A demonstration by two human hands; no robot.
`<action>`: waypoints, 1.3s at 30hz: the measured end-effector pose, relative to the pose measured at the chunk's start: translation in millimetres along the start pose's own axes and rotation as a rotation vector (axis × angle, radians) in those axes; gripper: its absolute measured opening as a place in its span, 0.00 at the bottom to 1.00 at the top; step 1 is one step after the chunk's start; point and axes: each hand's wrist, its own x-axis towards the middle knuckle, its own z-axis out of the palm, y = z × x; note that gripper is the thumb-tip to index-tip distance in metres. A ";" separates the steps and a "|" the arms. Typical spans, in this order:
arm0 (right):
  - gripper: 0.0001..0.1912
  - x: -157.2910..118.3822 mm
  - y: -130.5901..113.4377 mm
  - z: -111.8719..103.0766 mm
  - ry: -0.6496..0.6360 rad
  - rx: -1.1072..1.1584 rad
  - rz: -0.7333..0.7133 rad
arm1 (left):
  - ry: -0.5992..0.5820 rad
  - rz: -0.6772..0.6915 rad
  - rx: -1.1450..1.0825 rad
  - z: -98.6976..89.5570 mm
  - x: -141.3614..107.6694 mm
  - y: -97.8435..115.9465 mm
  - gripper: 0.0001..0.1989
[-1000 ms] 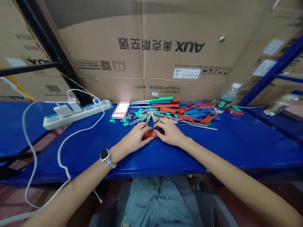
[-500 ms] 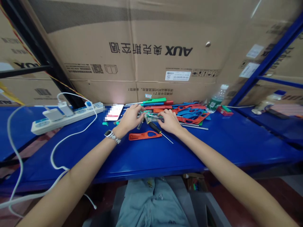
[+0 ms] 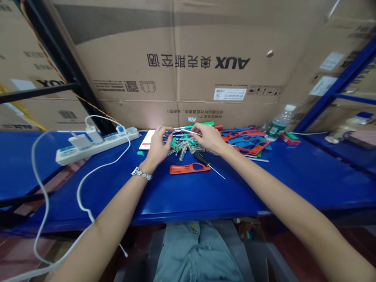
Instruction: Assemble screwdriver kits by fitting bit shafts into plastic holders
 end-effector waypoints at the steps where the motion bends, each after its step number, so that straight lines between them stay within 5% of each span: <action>1: 0.05 2.2 -2.6 -1.4 0.006 0.000 0.002 | 0.001 0.005 0.002 -1.2 -0.3 -0.1 0.08; 8: 0.06 4.2 -6.8 -14.9 0.088 0.053 -0.033 | -0.035 0.171 0.014 -3.0 1.2 13.6 0.15; 14: 0.06 1.5 -7.7 -17.9 0.125 0.094 -0.054 | -0.138 0.272 0.094 1.3 31.9 27.3 0.15; 23: 0.12 -2.6 18.4 10.0 0.257 0.329 0.006 | -0.395 0.310 0.228 -1.0 66.0 21.3 0.07; 27: 0.30 -14.7 28.3 29.5 0.444 0.270 0.082 | -0.291 0.273 0.182 0.0 60.1 17.5 0.08; 30: 0.35 -20.0 30.6 40.5 0.362 0.203 0.166 | -0.130 0.187 0.081 1.0 55.8 15.3 0.06; 35: 0.11 -18.8 19.6 47.4 0.001 0.067 -0.035 | 0.026 0.032 -0.075 4.4 46.9 11.6 0.04; 39: 0.08 -16.8 15.5 46.2 0.001 0.033 -0.116 | 0.049 -0.094 -0.187 9.1 40.5 2.7 0.06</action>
